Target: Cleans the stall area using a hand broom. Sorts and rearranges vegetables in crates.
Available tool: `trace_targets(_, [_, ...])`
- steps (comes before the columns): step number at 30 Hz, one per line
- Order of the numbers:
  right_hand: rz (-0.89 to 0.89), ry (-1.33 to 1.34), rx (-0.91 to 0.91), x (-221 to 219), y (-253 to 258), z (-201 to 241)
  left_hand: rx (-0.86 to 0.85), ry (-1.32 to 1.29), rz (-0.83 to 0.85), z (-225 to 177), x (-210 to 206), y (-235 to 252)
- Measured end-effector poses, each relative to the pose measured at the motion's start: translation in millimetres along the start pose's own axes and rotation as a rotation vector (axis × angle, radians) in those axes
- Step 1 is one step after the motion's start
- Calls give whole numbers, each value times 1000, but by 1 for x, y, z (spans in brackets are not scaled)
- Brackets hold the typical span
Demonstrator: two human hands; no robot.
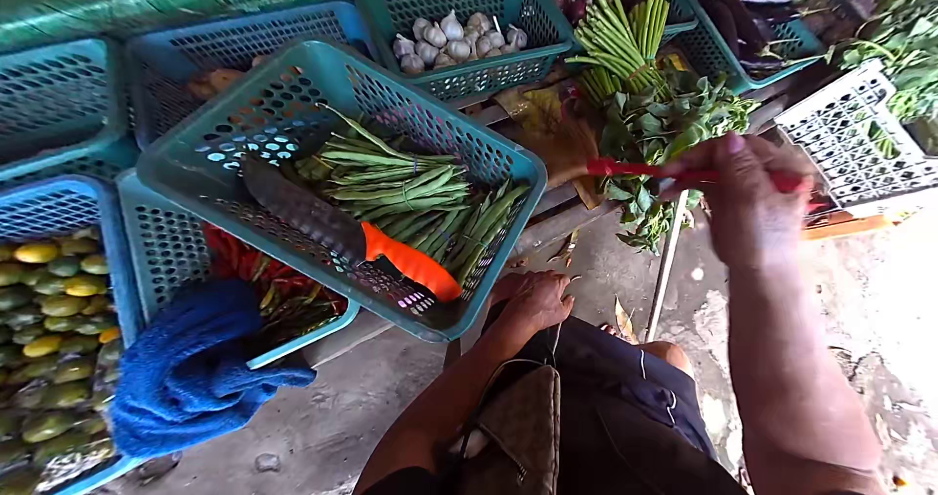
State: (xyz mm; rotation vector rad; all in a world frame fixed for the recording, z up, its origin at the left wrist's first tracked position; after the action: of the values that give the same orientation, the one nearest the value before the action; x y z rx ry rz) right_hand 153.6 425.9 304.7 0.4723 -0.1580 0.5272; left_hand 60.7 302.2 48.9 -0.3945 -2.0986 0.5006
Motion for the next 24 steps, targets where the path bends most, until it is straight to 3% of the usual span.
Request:
trace_targets(2, [41, -70, -8, -25, -5, -30, 8, -2, 1, 1, -1, -2])
trace_targets(5, [214, -419, -366, -37, -24, -82, 8, -23, -31, 7, 1, -9])
trace_targets(6, [310, -525, -447, -36, -27, -76, 9, -31, -45, 9, 4, -11])
trace_targets(8, [489, -706, -413, -34, -28, -36, 16, -36, -51, 11, 5, -12])
trace_targets(10, [436, -780, -240, -32, -25, 14, 19, -31, -17, 8, 5, -11])
trace_targets(12, [234, -694, -63, -30, -12, 45, 13, -24, -9, 4, 6, -8])
trace_targets(14, [55, -479, 34, -36, 0, 37, 0, -35, -17, 3, 3, -6])
trace_targets(16, [34, -372, 32, -52, 7, -10, -14, -26, -24, 4, 3, -7])
trace_targets(19, [152, -633, -141, -64, -1, -90, -10, -9, -34, 10, 3, -13])
trace_targets(22, [151, -693, -215, -64, 6, -56, 7, -28, -45, 14, 11, -15])
trace_targets(24, [68, -618, -129, -55, 15, -14, -1, -27, -21, 12, 8, -14])
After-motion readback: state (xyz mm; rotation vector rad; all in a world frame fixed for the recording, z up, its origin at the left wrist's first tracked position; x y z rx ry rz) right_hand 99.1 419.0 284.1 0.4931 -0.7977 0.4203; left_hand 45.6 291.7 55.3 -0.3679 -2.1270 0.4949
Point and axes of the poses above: each hand's wrist, its own y-axis towards the middle knuckle, its own x-axis out of the back of the hand, z = x × y, the point moved 8 cm from there along y, towards the middle knuckle, and after that the axes turned 5 degrees about x, right-handed, at the moved point
